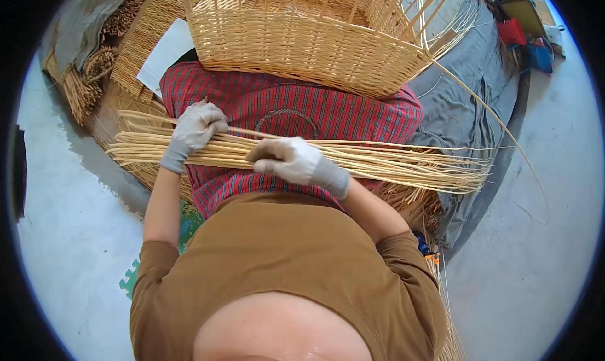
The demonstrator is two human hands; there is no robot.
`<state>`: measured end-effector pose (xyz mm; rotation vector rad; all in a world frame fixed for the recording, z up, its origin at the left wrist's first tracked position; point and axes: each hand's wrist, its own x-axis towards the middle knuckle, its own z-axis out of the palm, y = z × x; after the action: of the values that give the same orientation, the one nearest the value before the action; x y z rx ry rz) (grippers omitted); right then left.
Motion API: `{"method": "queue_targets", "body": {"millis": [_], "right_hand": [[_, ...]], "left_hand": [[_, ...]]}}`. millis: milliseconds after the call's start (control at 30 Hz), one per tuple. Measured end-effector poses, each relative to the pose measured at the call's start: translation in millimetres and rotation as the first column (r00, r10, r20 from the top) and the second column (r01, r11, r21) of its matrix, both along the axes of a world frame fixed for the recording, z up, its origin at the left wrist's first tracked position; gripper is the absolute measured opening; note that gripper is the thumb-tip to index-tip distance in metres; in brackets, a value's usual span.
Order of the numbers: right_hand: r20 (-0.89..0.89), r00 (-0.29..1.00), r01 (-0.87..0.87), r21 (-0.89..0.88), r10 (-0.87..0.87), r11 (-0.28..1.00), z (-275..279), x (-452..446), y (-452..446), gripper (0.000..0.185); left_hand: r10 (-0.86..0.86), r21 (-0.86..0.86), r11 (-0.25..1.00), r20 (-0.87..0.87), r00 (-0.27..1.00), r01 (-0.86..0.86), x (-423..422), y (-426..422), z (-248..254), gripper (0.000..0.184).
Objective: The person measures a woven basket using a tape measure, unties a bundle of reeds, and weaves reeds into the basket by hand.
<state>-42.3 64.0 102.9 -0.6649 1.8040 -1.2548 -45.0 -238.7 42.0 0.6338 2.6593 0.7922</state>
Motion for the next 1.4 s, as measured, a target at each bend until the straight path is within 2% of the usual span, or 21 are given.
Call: {"method": "queue_targets", "body": {"millis": [33,67,133,167,233,300,367,400,433,500,600,633,667,700,767,900,1000,1067,1233,1300,1400], "right_hand": [[0.139,0.989,-0.052,0.029,0.047,0.998,-9.4,4.3,-7.1,0.038],[0.389,0.917,0.132,-0.082,-0.091,0.988,-18.8,11.4,-11.9,0.042],[0.665,0.698,0.539,-0.242,-0.267,0.807,-36.6,12.3,-11.6,0.054],[0.555,0.717,0.652,-0.321,-0.421,0.687,-30.4,2.2,-7.1,0.05],[0.056,0.816,0.534,-0.455,-0.576,0.713,5.6,-27.4,34.1,0.044],[0.233,0.666,0.514,-0.832,-0.708,0.209,53.1,-47.0,73.9,0.026],[0.0,0.349,0.47,-0.865,-0.937,0.175,106.1,-47.5,114.7,0.022],[0.002,0.344,0.459,-0.873,-0.939,0.166,112.7,-52.0,118.8,0.022],[-0.152,0.305,0.449,-0.848,-0.94,0.283,117.7,-60.1,121.9,0.018],[-0.302,0.259,0.447,-0.805,-0.918,0.391,106.9,-76.4,120.0,0.015],[-0.264,0.476,0.429,-0.763,-0.839,0.484,62.4,-97.2,116.0,0.009],[-0.163,0.371,0.583,-0.725,-0.914,0.366,61.1,-96.9,127.7,0.009],[-0.07,0.247,0.711,-0.664,-0.967,0.23,59.9,-98.8,140.0,0.01],[-0.072,0.255,0.706,-0.667,-0.964,0.237,54.0,-103.8,156.4,0.01],[0.072,0.092,0.71,-0.704,-0.993,0.015,31.8,-112.1,186.8,0.012],[0.215,0.081,0.73,-0.678,-0.973,-0.089,-15.2,-115.6,190.4,0.013],[0.33,0.085,0.84,-0.532,-0.94,-0.11,-44.4,-120.3,188.1,0.012],[0.346,0.177,0.851,-0.523,-0.921,-0.033,-52.8,-134.5,193.6,0.011],[0.25,0.251,0.84,-0.536,-0.935,0.082,-52.2,-151.1,204.1,0.006],[0.15,0.275,0.811,-0.567,-0.95,0.145,-44.0,-154.1,202.8,0.007],[0.141,0.256,0.816,-0.561,-0.956,0.136,-42.0,-158.4,205.8,0.011]], "left_hand": [[0.19,0.042,0.981,0.013,0.982,-0.191,-1.7,10.8,4.4,0.01],[0.364,0.094,0.926,0.028,0.931,-0.365,-7.5,24.1,10.3,0.01],[0.267,0.232,0.946,-0.157,0.951,-0.228,-24.8,52.9,31.2,0.01],[0.211,0.325,0.94,-0.322,0.923,-0.102,-32.1,68.9,46.8,0.01],[0.162,0.348,0.937,-0.485,0.86,0.019,-49.8,91.3,62.1,0.011],[0.414,0.895,0.431,-0.088,0.906,-0.11,-66.9,76.4,27.3,0.01],[0.406,0.466,0.865,-0.433,0.805,-0.186,-94.6,35.8,16.9,0.015],[0.472,0.67,0.71,-0.222,0.853,-0.218,-109.4,30.5,-28.1,0.014],[0.468,0.669,0.715,-0.239,0.851,-0.205,-112.8,42.4,-20.7,0.014],[0.236,0.626,0.751,0.042,0.971,-0.21,-106.2,90.9,1.6,0.015],[0.21,0.567,0.812,-0.061,0.976,-0.139,-125.3,141.4,26.0,0.027],[0.216,0.574,0.806,-0.062,0.974,-0.142,-133.9,148.5,22.1,0.027],[0.43,0.673,0.696,-0.115,0.896,-0.248,-143.7,155.0,15.0,0.033],[0.624,0.765,0.561,-0.14,0.769,-0.316,-150.9,158.1,11.0,0.039],[0.662,0.649,0.643,-0.205,0.721,-0.407,-151.9,152.8,7.3,0.05],[0.552,0.4,0.828,-0.459,0.697,-0.393,-149.2,151.7,-3.6,0.068],[0.58,0.363,0.811,-0.401,0.709,-0.458,-150.4,155.2,-8.6,0.057],[0.701,0.629,0.595,-0.1,0.707,-0.501,-156.4,155.1,-12.2,0.047],[0.593,0.521,0.739,-0.205,0.779,-0.426,-187.4,199.5,36.8,0.036],[0.485,0.23,0.733,0.483,0.729,-0.64,-201.3,206.9,55.2,0.043],[0.251,0.427,0.716,0.581,0.774,-0.553,-210.5,183.4,26.0,0.042]]}}
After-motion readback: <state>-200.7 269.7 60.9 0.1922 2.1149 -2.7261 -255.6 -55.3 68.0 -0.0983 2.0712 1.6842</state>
